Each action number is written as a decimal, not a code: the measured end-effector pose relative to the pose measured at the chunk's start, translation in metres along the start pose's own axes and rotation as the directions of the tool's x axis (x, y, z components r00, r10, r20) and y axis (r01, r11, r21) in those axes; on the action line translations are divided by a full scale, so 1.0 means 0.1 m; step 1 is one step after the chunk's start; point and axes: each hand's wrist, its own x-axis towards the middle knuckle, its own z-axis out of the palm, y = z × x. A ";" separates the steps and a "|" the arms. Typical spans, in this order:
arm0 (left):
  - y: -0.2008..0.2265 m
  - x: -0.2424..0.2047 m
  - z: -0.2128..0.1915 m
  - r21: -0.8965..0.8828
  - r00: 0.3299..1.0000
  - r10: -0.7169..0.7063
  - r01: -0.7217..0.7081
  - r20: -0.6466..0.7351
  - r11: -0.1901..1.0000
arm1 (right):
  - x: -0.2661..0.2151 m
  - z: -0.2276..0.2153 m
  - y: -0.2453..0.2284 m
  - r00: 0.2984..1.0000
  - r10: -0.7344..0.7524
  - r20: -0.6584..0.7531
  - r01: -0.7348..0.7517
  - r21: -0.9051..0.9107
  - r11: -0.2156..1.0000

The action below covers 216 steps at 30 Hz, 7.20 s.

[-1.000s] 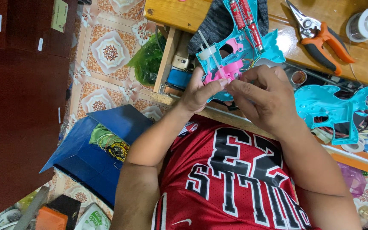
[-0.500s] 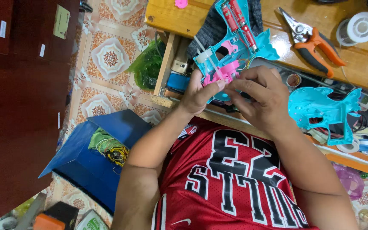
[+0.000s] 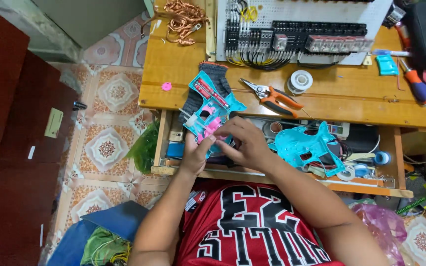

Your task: The person holds a disassembled blue and pink toy gun and inserts a white plastic rod into a pink internal component. The person repeatedly pushes and adjusts the rod within the mechanism while holding the toy steady.

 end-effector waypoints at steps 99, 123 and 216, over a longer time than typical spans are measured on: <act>-0.35 0.44 -0.06 -0.249 0.983 0.158 -0.129 0.098 0.960 | 0.19 -0.09 0.31 0.935 -0.355 0.001 0.348 -0.199 0.916; 0.05 0.47 0.05 -0.102 0.973 0.119 -0.100 0.198 0.990 | 0.22 -0.24 0.30 0.935 -0.326 0.137 0.351 -0.249 0.903; -0.03 0.41 0.03 0.128 0.990 0.057 -0.074 0.132 0.989 | 0.07 -0.32 0.40 0.875 -0.336 0.349 0.442 -0.291 0.849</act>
